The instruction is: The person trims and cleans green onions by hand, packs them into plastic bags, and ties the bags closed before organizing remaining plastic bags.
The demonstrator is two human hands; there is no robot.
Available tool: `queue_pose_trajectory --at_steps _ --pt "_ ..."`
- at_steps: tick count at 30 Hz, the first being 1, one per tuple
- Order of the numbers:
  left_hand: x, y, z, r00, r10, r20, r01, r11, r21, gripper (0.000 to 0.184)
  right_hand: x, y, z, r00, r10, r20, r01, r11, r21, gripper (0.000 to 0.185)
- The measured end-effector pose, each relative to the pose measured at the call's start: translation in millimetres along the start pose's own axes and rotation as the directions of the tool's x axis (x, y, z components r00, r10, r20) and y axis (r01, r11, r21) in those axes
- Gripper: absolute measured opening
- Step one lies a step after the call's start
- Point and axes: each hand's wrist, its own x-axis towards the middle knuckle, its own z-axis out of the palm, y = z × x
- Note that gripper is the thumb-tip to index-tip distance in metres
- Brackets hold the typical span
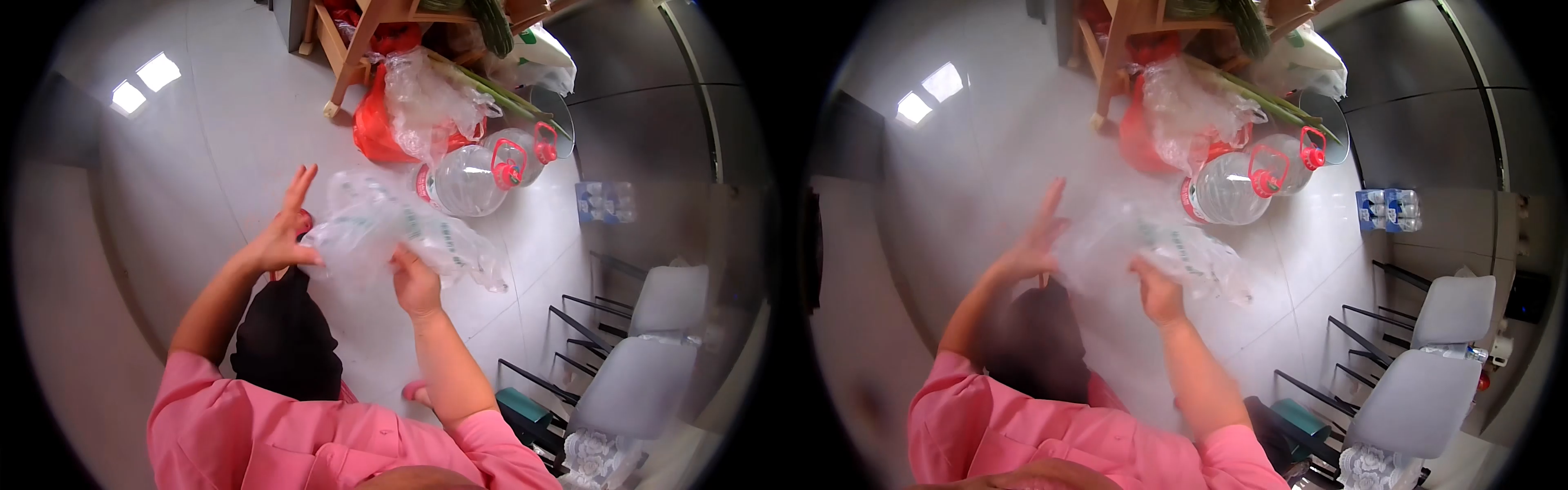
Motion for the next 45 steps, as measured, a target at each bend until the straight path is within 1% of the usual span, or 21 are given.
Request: queue_pose_trajectory --at_steps 3,5,9,15,17,18,19,20,21,24,25,26,28,29,32,33,36,39,40,42,45 --pt "18 -44 18 0.96 -0.227 0.161 0.25 0.959 -0.136 0.086 -3 7 10 0.938 0.189 0.292 -0.295 0.876 0.381 0.034" --pt "34 -69 28 0.817 -0.33 0.473 0.408 0.91 -0.068 0.071 7 10 7 0.925 0.275 0.263 -0.374 0.781 0.499 0.035" --pt "48 -13 51 0.729 -0.43 0.532 0.635 0.716 -0.291 0.045 21 -2 -10 0.941 0.301 0.156 -0.333 0.736 0.589 0.039" --pt "61 -7 35 0.871 -0.492 -0.001 0.487 0.862 0.143 0.022 33 34 -109 0.938 0.326 -0.115 -0.192 0.77 0.609 0.03" --pt "55 -61 25 0.888 -0.46 -0.015 0.453 0.866 0.214 0.021 28 45 -139 0.733 0.41 -0.543 -0.152 0.876 0.457 0.045" --pt "51 -76 24 0.904 -0.425 0.052 0.386 0.862 0.329 0.024 20 38 -125 0.808 0.113 -0.578 -0.05 0.991 0.124 0.054" --pt "49 -83 25 0.91 -0.395 0.123 0.308 0.846 0.435 0.027 9 22 -98 0.842 -0.185 -0.507 0.083 0.973 -0.217 0.063" --pt "50 -33 29 0.904 -0.273 0.329 0.036 0.816 0.577 0.032 -3 -4 -68 0.907 -0.385 -0.172 0.234 0.799 -0.554 0.075" --pt "47 -7 41 0.855 -0.249 0.454 0.019 0.891 0.454 0.034 -11 -25 -42 0.878 -0.427 0.218 0.431 0.505 -0.748 0.087" --pt "60 52 61 0.627 -0.064 0.776 0.033 0.998 0.056 0.027 0 -33 -13 0.758 -0.38 0.53 0.65 0.372 -0.663 0.089" --pt "63 48 60 0.634 -0.062 0.771 0.028 0.998 0.057 0.027 5 -33 -11 0.879 -0.104 0.465 0.385 0.728 -0.567 0.083" --pt "68 39 59 0.772 -0.043 0.635 0.137 0.985 -0.101 0.023 10 -32 -10 0.865 0.209 0.456 -0.001 0.91 -0.415 0.078" --pt "74 36 56 0.884 -0.051 0.465 0.202 0.938 -0.28 0.019 16 -20 -13 0.871 0.131 0.474 0.038 0.943 -0.331 0.054" --pt "74 39 55 0.94 -0.214 0.266 0.32 0.824 -0.467 0.016 18 -19 -16 0.882 0.265 0.39 -0.134 0.934 -0.331 0.047" --pt "72 -6 57 0.981 0.119 -0.153 -0.143 0.978 -0.153 0.014 26 -24 -13 0.86 0.418 0.293 -0.356 0.903 -0.242 0.044" --pt "75 -15 56 0.92 -0.209 -0.331 0.035 0.886 -0.462 0.016 31 -19 -14 0.929 0.313 0.197 -0.283 0.945 -0.164 0.041" --pt "79 2 52 0.7 -0.54 -0.467 0.318 0.821 -0.474 0.031 56 -10 -22 0.983 0.186 0.008 -0.186 0.982 0.045 0.041" --pt "67 -28 63 0.982 0.141 -0.129 -0.142 0.99 0.001 0.047 87 1 -9 0.973 0.113 -0.203 -0.049 0.953 0.298 0.041" --pt "67 -23 63 0.986 0.111 0.123 -0.118 0.992 0.049 0.055 95 6 -2 0.946 0.069 -0.318 0.064 0.919 0.389 0.038" --pt "62 -28 76 0.982 0.075 0.173 -0.099 0.986 0.136 0.061 96 10 11 0.966 0.026 -0.255 0.05 0.957 0.286 0.037" --pt "58 -26 75 0.986 -0.042 0.164 0.022 0.993 0.12 0.07 80 -11 37 0.988 0.062 0.145 -0.107 0.938 0.331 0.053"
